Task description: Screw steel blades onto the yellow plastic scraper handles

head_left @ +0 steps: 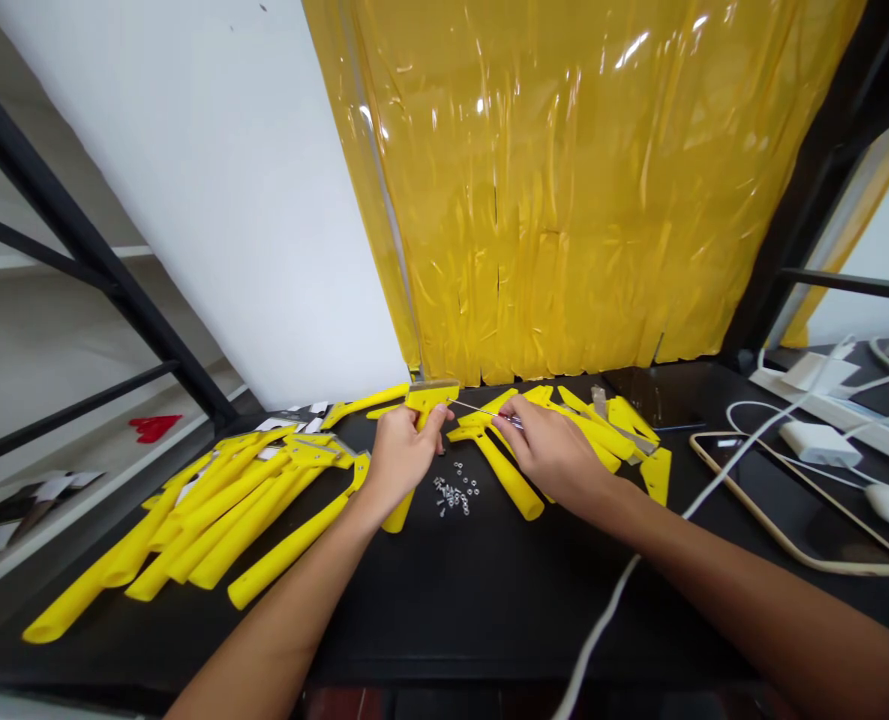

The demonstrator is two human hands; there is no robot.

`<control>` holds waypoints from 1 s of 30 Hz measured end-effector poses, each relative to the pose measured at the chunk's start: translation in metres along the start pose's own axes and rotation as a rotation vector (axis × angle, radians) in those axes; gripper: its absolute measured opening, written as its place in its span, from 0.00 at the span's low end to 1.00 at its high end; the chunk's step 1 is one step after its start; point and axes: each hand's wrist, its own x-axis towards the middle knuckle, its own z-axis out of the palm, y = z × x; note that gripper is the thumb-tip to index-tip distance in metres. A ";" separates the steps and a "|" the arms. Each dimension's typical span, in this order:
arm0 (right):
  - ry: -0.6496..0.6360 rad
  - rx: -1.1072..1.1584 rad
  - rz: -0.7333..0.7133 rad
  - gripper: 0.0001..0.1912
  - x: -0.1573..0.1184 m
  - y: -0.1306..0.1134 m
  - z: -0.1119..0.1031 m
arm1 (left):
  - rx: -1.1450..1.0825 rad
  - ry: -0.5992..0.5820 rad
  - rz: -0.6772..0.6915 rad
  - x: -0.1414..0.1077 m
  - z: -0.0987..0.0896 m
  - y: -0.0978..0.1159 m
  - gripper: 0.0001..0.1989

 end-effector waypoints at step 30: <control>-0.595 1.352 0.444 0.15 0.006 0.004 0.002 | 0.070 0.022 0.104 0.002 -0.010 0.003 0.20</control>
